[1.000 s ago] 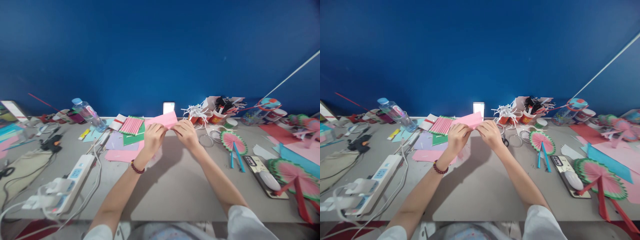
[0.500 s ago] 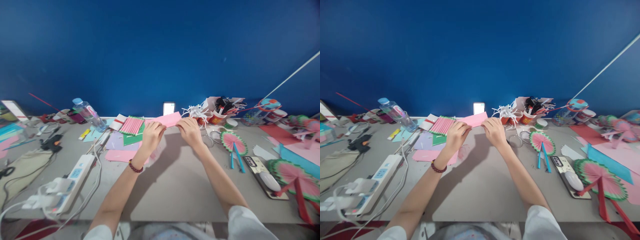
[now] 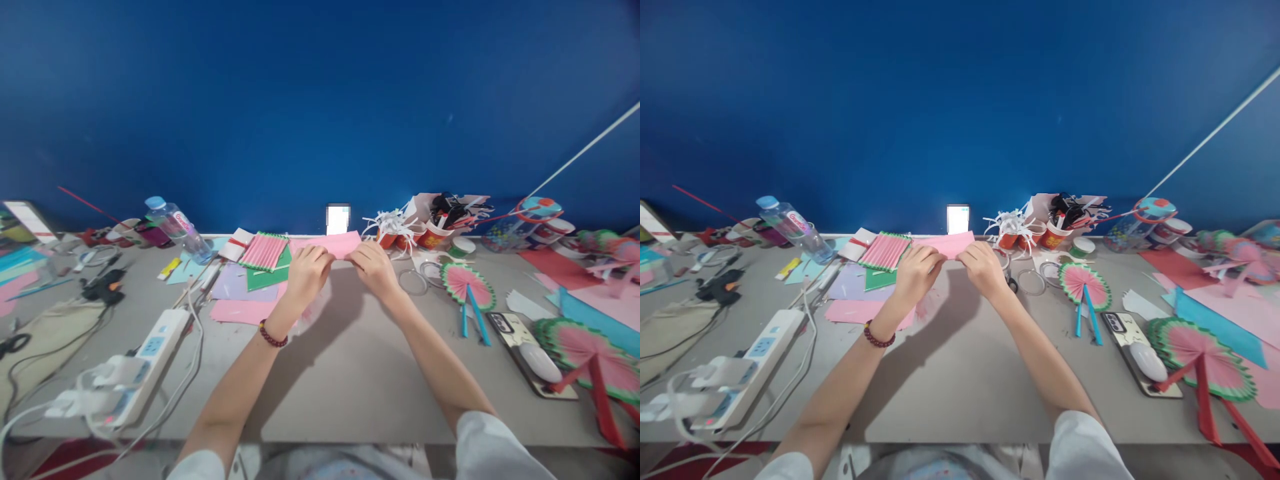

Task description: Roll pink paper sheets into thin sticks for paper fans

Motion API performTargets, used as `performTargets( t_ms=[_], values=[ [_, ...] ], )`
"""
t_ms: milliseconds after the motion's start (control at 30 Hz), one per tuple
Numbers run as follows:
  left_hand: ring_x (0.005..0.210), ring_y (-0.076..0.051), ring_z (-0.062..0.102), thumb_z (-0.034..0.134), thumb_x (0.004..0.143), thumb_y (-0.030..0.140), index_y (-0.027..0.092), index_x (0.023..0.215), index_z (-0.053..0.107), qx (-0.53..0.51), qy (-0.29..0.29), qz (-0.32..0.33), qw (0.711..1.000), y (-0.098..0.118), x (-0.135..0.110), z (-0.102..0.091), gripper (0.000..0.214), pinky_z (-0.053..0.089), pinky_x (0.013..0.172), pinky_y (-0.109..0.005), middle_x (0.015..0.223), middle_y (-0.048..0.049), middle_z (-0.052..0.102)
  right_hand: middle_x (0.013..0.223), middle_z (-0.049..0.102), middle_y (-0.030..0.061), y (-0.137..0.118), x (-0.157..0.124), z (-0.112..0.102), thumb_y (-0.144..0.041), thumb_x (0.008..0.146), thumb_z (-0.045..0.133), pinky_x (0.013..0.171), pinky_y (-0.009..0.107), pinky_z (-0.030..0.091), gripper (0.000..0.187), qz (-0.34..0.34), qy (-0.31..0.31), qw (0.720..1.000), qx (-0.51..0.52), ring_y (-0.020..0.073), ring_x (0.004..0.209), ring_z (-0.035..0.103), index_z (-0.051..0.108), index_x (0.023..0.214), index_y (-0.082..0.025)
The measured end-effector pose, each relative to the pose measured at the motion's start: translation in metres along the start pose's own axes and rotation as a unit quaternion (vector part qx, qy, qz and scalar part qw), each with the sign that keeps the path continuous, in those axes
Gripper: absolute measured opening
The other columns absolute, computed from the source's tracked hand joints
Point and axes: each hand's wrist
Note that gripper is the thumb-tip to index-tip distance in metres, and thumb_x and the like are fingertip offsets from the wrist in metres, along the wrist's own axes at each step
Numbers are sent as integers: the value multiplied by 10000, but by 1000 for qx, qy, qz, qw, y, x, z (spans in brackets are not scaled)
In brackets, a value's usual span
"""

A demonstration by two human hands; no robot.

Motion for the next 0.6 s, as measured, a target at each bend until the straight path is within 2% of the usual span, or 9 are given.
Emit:
performTargets(
  t_ms=[133,300,467,600],
  values=[
    [714,-173,541,494,900,187,183,832,665,2,14,6,1000,-1,-3,6,185,355,651,-317,727,-37,605,762,656,56,-2,1,-1,-221,902,498,734,328,405,190,7,-14,1000,9,191,795,544,667,820,-199],
    [683,-148,549,548,877,221,178,793,673,-84,67,-58,993,-12,-3,10,157,394,625,-276,685,-21,583,911,664,71,2,4,-7,-306,862,574,811,364,433,156,55,13,997,60,217,910,566,667,944,-213],
    [749,-142,573,551,868,189,176,821,658,-162,34,-84,983,-19,-2,14,117,442,678,-264,762,-25,612,829,654,59,5,3,-6,-285,852,586,782,365,466,129,98,49,987,113,206,852,578,699,878,-228],
    [827,-157,593,589,844,201,176,927,652,-188,7,-62,980,-15,-3,17,108,464,747,-291,861,-51,649,796,664,47,0,2,-1,-259,851,586,761,359,459,124,89,25,988,124,199,811,573,709,851,-241]
  ],
)
Point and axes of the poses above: each hand's wrist, its own x-axis towards the middle knuckle, its own z-axis out of the palm, y = z × x
